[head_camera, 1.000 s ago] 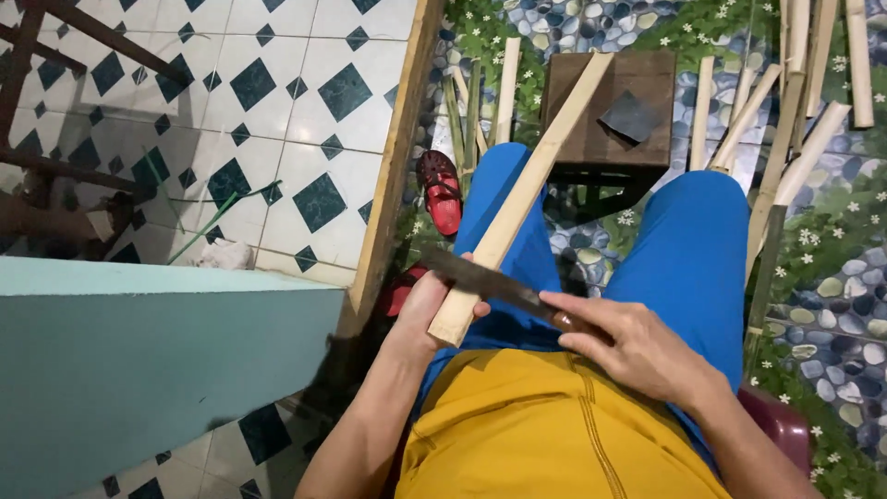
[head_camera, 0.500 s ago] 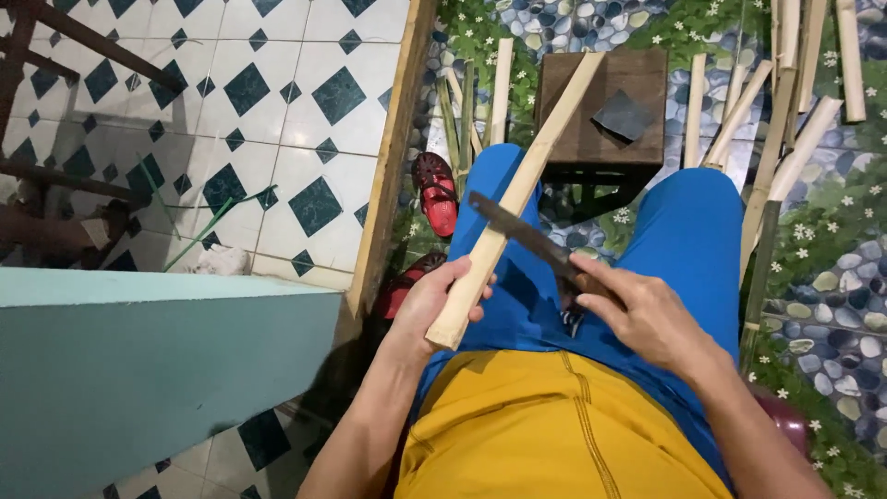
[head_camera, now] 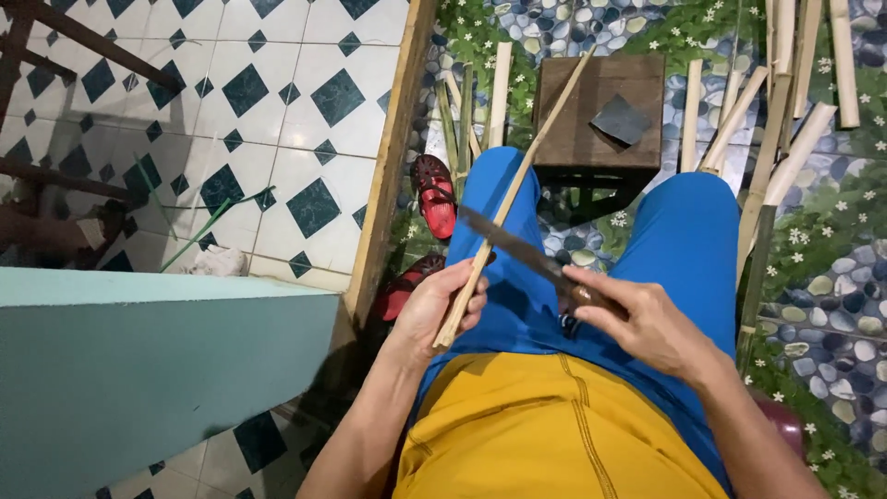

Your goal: Splitting bamboo sticks into thinner strips using a knife and a wooden block as a base.

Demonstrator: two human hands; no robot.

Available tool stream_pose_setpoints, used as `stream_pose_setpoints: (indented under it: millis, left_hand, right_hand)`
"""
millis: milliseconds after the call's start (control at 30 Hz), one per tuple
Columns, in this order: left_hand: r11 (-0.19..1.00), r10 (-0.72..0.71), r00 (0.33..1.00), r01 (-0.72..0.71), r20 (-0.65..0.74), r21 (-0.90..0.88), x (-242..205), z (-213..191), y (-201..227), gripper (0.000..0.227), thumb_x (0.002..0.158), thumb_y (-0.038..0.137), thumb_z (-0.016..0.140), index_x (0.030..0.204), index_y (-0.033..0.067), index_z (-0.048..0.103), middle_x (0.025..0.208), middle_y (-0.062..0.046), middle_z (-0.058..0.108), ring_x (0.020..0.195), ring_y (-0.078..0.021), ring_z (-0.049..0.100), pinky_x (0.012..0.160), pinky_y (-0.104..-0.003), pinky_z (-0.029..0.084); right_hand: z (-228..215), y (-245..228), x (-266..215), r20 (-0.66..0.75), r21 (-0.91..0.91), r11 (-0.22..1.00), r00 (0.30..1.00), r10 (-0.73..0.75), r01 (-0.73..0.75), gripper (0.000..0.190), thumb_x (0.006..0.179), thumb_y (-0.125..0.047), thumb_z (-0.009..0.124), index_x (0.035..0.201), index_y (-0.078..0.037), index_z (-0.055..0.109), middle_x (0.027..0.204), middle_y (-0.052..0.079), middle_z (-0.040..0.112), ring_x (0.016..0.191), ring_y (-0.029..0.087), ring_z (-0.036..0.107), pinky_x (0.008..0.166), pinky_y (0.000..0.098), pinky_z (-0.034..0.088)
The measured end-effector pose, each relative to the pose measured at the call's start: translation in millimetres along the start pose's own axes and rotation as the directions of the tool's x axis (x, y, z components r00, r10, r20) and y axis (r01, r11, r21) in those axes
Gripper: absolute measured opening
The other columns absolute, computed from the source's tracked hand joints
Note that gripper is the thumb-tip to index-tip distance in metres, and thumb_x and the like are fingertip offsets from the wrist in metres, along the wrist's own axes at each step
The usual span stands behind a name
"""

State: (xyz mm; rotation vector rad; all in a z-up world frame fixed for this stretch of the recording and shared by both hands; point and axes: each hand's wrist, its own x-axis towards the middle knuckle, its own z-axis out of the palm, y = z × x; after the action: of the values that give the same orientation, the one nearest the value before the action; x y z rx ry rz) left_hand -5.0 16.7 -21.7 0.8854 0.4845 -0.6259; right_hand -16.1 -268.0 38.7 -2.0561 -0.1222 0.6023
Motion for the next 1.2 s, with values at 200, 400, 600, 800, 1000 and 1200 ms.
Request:
stream_pose_setpoints:
  millis: [200, 400, 600, 800, 1000, 1200]
  left_hand:
    - [1.000, 0.010, 0.999, -0.011, 0.043, 0.005, -10, 7, 7, 0.053, 0.106, 0.012, 0.048, 0.153, -0.0095, 0.036, 0.091, -0.009, 0.051, 0.070, -0.0148, 0.052, 0.044, -0.025, 0.045]
    - [0.997, -0.011, 0.999, 0.007, 0.046, 0.077, -29, 6, 12, 0.055, 0.106, 0.013, 0.047, 0.155, -0.0096, 0.037, 0.089, -0.008, 0.051, 0.067, -0.0136, 0.051, 0.042, -0.025, 0.044]
    - [0.991, -0.025, 1.000, 0.027, -0.019, 0.131, -58, 2, 12, 0.056, 0.102, 0.012, 0.048, 0.152, -0.0110, 0.041, 0.084, -0.011, 0.048, 0.060, -0.0158, 0.049, 0.035, -0.026, 0.039]
    - [0.996, -0.067, 0.996, 0.070, -0.054, 0.050, -65, -3, 14, 0.042, 0.101, 0.015, 0.055, 0.138, -0.0041, 0.060, 0.074, -0.007, 0.054, 0.049, -0.0116, 0.047, 0.034, -0.022, 0.036]
    - [0.995, -0.085, 0.996, 0.087, -0.041, 0.052, -65, 0, 18, 0.041, 0.102, 0.015, 0.056, 0.138, -0.0049, 0.061, 0.073, -0.008, 0.054, 0.048, -0.0124, 0.050, 0.035, -0.022, 0.042]
    - [0.977, -0.136, 0.979, 0.158, -0.151, 0.146, -62, 12, 18, 0.023, 0.098, 0.019, 0.063, 0.109, -0.0019, 0.063, 0.072, -0.010, 0.056, 0.050, -0.0180, 0.053, 0.035, -0.029, 0.043]
  right_hand:
    - [3, 26, 16, 0.006, 0.040, 0.998, 0.999, -0.042, 0.042, 0.058, 0.091, -0.020, 0.071, 0.148, -0.020, 0.060, 0.124, 0.020, 0.076, 0.113, 0.042, 0.072, 0.092, 0.0546, 0.062]
    - [1, 35, 15, -0.111, 0.020, 0.999, 0.993, 0.043, -0.041, 0.056, 0.094, -0.019, 0.070, 0.149, -0.019, 0.059, 0.121, 0.020, 0.076, 0.113, 0.041, 0.071, 0.093, 0.0538, 0.061]
    - [2, 36, 32, -0.043, -0.009, 1.000, 0.999, 0.021, -0.021, 0.054, 0.094, -0.024, 0.070, 0.147, -0.017, 0.060, 0.120, 0.022, 0.075, 0.113, 0.044, 0.070, 0.094, 0.0556, 0.061]
    - [-3, 59, 60, -0.002, -0.071, 0.992, 0.994, 0.107, -0.107, 0.059, 0.098, -0.026, 0.060, 0.156, -0.025, 0.048, 0.114, 0.007, 0.078, 0.054, 0.017, 0.044, 0.053, 0.0331, 0.035]
    - [2, 85, 101, -0.097, -0.011, 0.994, 0.989, 0.108, -0.110, 0.051, 0.101, -0.029, 0.060, 0.149, -0.013, 0.054, 0.083, 0.008, 0.063, 0.058, 0.017, 0.047, 0.054, 0.0329, 0.035]
    - [46, 45, 146, -0.217, 0.368, 0.919, 0.949, 0.229, -0.138, 0.079, 0.084, -0.045, 0.072, 0.148, -0.006, 0.049, 0.123, 0.016, 0.074, 0.086, 0.021, 0.077, 0.080, 0.0362, 0.064]
